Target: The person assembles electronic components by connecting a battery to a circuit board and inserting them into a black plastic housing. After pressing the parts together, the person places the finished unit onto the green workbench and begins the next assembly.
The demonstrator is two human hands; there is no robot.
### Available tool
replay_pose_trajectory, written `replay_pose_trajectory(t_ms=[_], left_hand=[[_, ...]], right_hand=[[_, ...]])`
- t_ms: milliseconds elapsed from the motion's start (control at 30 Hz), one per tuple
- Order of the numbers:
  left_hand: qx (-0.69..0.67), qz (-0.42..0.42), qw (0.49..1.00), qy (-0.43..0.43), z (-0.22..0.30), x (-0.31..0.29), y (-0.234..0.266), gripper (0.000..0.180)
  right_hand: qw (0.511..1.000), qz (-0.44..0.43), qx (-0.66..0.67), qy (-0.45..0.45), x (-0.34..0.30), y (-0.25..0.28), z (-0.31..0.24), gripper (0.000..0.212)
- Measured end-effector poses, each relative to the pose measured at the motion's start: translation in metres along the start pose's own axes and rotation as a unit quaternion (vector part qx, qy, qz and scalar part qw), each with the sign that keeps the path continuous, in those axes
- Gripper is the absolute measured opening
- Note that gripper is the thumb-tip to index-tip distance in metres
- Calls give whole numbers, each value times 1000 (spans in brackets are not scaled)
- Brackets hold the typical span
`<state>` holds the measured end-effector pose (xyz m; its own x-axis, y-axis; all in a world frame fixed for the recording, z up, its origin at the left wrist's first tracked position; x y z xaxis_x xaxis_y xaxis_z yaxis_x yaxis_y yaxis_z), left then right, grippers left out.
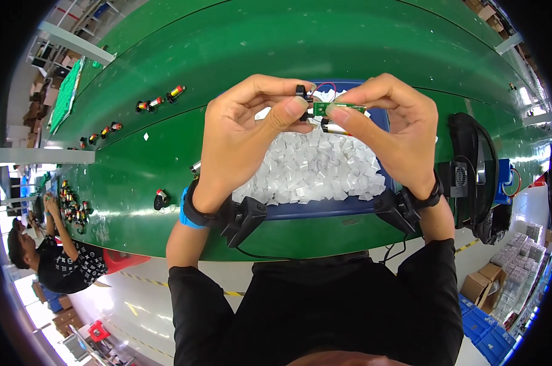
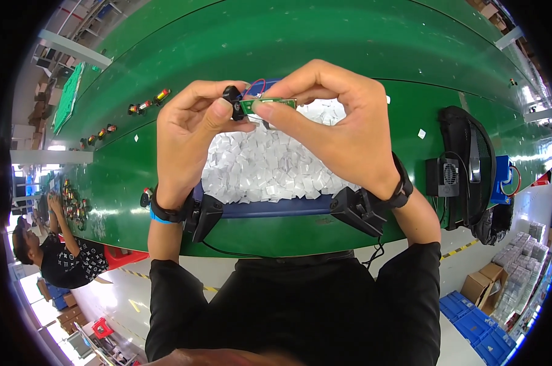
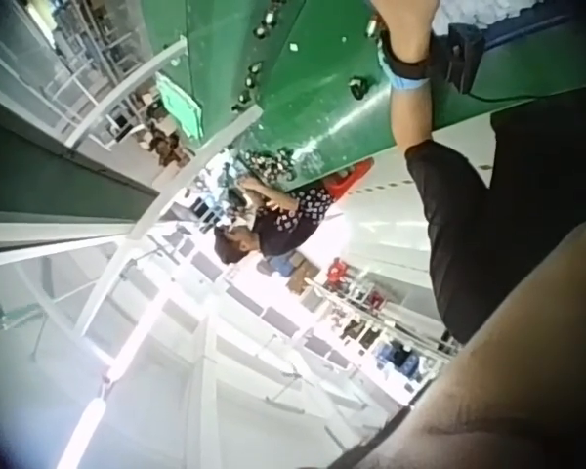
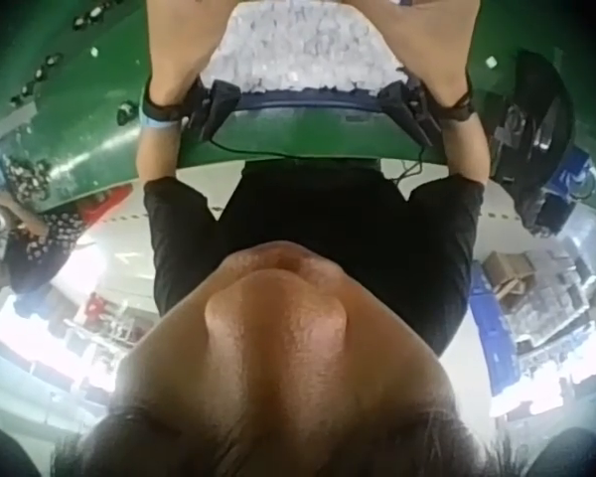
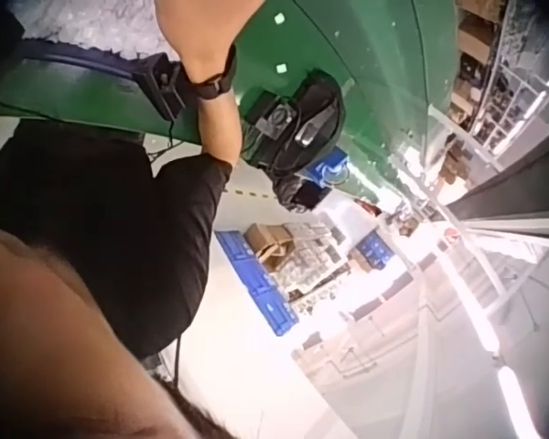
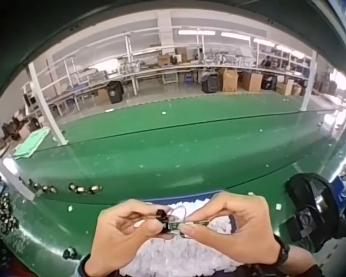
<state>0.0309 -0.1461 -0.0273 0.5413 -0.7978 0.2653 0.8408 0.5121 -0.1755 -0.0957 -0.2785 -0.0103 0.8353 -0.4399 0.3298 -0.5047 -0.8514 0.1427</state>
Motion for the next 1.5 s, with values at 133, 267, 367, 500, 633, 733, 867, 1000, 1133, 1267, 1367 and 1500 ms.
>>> replay_pose_trajectory(t_ms=[133,267,367,500,633,733,867,1000,1133,1267,1367,1500], left_hand=[[14,4,1000,-18,0,1,0,24],[-9,15,1000,-15,-2,0,-2,23],[0,11,999,-34,-3,-2,0,22],[4,11,999,-45,-2,-2,-1,20],[-6,22,998,-58,-2,-4,-3,20],[-10,33,997,-71,-2,-6,-5,20],[-17,35,997,-70,-3,-7,-3,20],[7,-6,999,-36,4,0,2,21],[90,-65,994,-4,13,5,-1,23],[205,-95,973,-47,13,3,1,27],[339,-119,921,-151,18,4,-1,32],[458,-133,826,-301,28,-1,-10,26]], right_hand=[[1000,2,-8,0,2,2,-2,14],[1000,5,-24,7,1,1,-2,14],[1000,3,-28,5,-1,1,-3,14],[1000,-6,-22,-8,0,1,-4,13],[1000,-2,-4,-10,-2,1,-4,13],[1000,-1,24,-19,-3,-1,-4,14],[999,3,25,-32,-5,-2,0,15],[995,-12,81,-56,1,-1,6,16],[972,-29,-151,179,7,4,-10,18],[949,-26,-232,211,4,-1,-11,19],[940,-17,-273,205,6,-1,-7,18],[944,33,-259,204,4,6,-3,18]])
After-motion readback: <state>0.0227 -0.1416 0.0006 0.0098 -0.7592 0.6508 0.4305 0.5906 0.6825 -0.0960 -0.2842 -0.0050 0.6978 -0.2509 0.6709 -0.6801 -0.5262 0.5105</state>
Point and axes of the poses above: each hand's wrist, its own x-axis towards the middle knuckle, its own y-axis out of the back of the hand, z = x × y, the point moved 5 cm from there along x, towards the middle knuckle, and after that the axes turned 6 degrees about -y, right-handed, at the moved point
